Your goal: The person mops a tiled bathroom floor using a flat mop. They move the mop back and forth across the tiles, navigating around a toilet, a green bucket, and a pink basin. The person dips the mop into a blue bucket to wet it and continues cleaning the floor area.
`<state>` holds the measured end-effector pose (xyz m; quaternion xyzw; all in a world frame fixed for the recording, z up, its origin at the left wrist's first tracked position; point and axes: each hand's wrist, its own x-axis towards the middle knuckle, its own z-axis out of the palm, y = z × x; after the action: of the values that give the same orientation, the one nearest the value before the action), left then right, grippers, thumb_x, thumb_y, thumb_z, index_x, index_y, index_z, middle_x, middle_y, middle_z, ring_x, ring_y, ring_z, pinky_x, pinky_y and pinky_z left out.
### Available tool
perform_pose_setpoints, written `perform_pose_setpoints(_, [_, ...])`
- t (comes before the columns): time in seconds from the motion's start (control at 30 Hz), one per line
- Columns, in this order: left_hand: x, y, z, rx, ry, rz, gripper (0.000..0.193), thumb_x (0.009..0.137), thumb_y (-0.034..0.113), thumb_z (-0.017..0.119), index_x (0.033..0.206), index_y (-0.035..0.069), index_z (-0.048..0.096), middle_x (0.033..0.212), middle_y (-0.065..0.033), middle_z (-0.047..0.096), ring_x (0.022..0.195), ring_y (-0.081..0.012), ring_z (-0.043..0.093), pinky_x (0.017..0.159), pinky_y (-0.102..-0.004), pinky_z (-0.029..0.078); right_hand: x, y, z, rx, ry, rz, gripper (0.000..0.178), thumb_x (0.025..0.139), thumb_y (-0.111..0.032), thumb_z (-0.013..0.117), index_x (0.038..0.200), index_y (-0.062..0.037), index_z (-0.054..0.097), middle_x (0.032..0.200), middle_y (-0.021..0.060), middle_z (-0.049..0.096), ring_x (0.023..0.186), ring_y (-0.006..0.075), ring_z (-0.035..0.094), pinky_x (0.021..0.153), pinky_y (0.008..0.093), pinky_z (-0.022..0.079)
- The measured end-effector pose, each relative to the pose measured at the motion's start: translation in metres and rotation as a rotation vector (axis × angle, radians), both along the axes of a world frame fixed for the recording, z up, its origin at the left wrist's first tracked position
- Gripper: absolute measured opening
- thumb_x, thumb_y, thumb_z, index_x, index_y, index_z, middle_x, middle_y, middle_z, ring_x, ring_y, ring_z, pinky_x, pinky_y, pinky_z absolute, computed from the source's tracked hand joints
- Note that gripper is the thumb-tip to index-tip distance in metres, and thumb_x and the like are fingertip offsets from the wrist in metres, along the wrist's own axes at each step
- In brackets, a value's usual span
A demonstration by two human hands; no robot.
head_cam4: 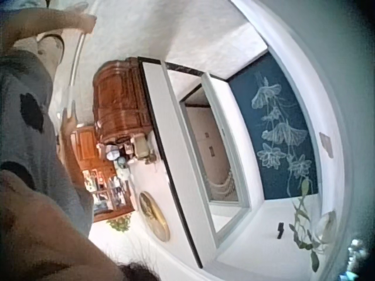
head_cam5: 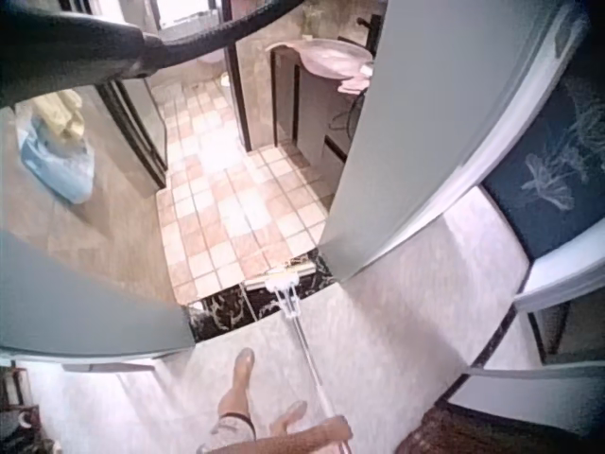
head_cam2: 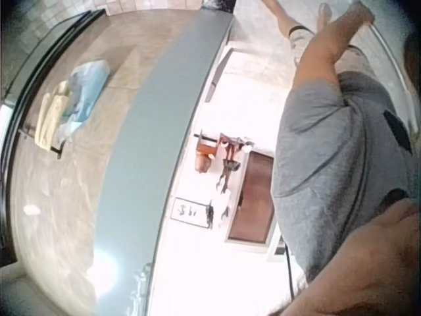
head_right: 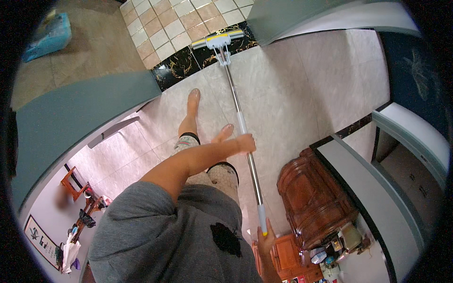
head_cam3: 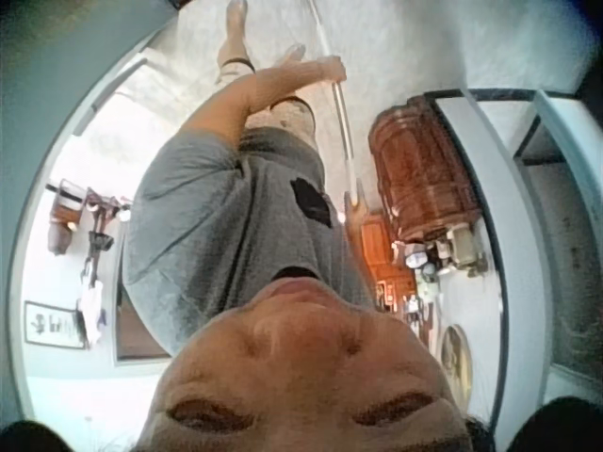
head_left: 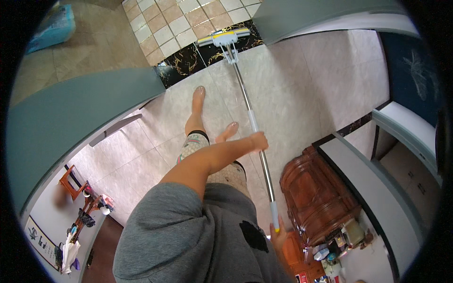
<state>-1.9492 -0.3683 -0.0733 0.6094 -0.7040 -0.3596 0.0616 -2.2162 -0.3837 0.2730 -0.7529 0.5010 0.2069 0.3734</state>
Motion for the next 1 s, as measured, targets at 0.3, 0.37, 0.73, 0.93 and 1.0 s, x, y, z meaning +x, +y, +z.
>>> perform_pose_setpoints(0.3, [0.112,0.003,-0.036,-0.006,-0.141,0.166,0.005,0.075,0.026,0.066,0.077,0.023,0.07,0.083,0.0029,0.069,0.091,-0.0178,0.063,0.084,-0.0343,0.043,0.067,-0.021,-0.069,-0.156,-0.245,0.302,0.058,0.078,-0.003,0.069,0.134,-0.0079,0.054,0.087,0.0241,0.066,0.073,0.0307,0.067,0.066,0.0373,0.051])
perform_pose_setpoints(0.37, [0.114,0.01,-0.04,-0.02,-0.155,0.204,0.005,0.075,0.026,0.066,0.077,0.023,0.07,0.083,0.003,0.069,0.091,-0.0179,0.063,0.084,-0.0347,0.043,0.075,-0.022,-0.066,-0.133,-0.176,0.333,0.06,0.077,-0.004,0.071,0.135,-0.0105,0.055,0.082,0.024,0.065,0.07,0.033,0.066,0.063,0.0391,0.05])
perform_pose_setpoints(0.73, [0.133,0.064,0.004,-0.069,-0.145,0.226,0.012,0.078,0.029,0.063,0.085,0.021,0.069,0.085,0.0013,0.067,0.091,-0.0198,0.061,0.087,-0.038,0.04,0.095,-0.022,-0.046,-0.08,-0.194,0.415,0.058,0.076,-0.01,0.072,0.132,-0.0144,0.057,0.088,0.026,0.066,0.072,0.0359,0.067,0.063,0.0417,0.051])
perform_pose_setpoints(0.93, [0.251,0.085,0.012,-0.073,-0.144,0.331,0.014,0.079,0.029,0.063,0.087,0.02,0.069,0.091,-0.0014,0.065,0.097,-0.0205,0.059,0.091,-0.0391,0.04,0.223,-0.002,-0.045,-0.115,-0.255,0.389,0.055,0.077,-0.013,0.071,0.131,-0.0147,0.059,0.078,0.0256,0.064,0.066,0.0352,0.066,0.063,0.0408,0.051])
perform_pose_setpoints(1.0, [0.289,0.097,0.019,-0.054,-0.237,0.374,0.015,0.079,0.03,0.063,0.088,0.018,0.068,0.089,-0.0007,0.063,0.097,-0.0198,0.058,0.092,-0.0382,0.04,0.272,0.008,-0.045,-0.108,-0.181,0.399,0.055,0.077,-0.013,0.071,0.131,-0.0128,0.058,0.083,0.0252,0.066,0.069,0.035,0.066,0.064,0.0395,0.052])
